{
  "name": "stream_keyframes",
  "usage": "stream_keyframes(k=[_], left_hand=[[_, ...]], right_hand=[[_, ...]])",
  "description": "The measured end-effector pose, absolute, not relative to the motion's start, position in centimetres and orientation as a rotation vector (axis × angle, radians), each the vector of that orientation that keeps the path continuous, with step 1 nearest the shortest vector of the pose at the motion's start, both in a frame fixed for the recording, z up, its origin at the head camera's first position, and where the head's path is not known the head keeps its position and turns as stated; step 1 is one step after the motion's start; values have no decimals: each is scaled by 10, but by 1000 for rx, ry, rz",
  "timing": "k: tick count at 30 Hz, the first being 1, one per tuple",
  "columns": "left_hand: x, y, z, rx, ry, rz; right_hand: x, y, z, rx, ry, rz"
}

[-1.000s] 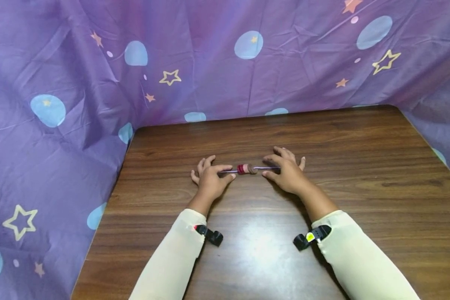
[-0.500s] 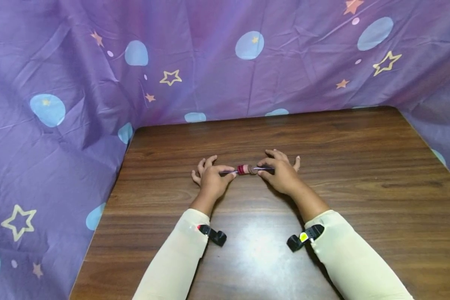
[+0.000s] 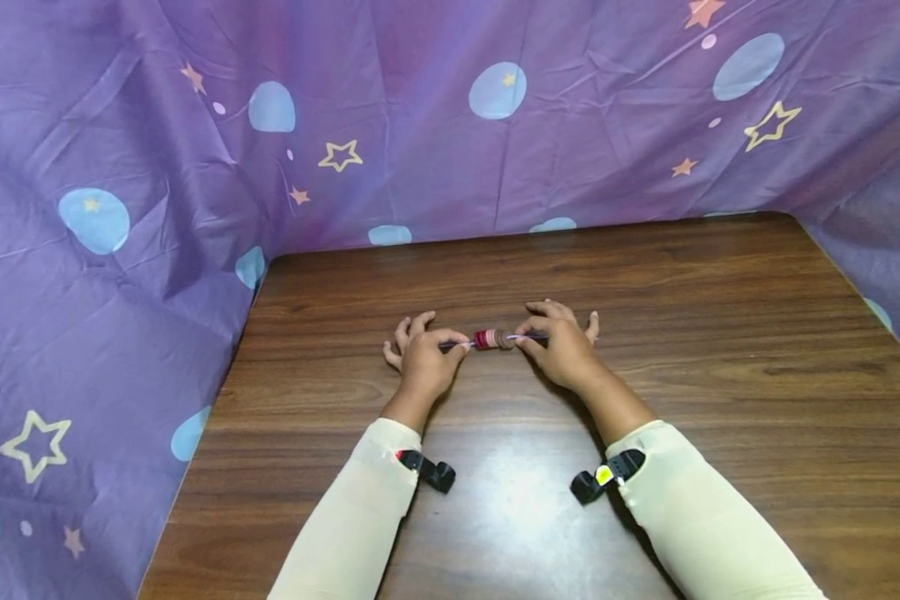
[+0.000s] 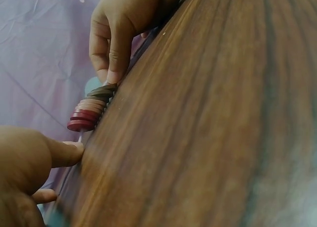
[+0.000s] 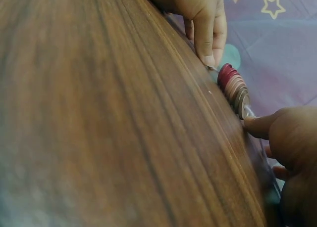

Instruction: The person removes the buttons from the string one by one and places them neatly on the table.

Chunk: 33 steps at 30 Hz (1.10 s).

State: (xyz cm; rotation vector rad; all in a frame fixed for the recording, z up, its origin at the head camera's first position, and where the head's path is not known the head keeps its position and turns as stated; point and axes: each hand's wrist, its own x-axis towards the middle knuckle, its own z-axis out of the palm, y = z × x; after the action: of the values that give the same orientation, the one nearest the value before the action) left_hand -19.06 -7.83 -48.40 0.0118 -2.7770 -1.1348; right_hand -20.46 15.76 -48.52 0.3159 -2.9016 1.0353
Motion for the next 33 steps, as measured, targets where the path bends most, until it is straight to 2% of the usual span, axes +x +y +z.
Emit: stream_keyframes(k=[22,33], left_hand=[[-188,-75,-486,-40,-2827,-1042],[-189,-74,-489,-116,-2712,-1132]], right_hand=[[-203,156,-486,346,-2783,1140],[-207,157,-488,444,-2653,1350]])
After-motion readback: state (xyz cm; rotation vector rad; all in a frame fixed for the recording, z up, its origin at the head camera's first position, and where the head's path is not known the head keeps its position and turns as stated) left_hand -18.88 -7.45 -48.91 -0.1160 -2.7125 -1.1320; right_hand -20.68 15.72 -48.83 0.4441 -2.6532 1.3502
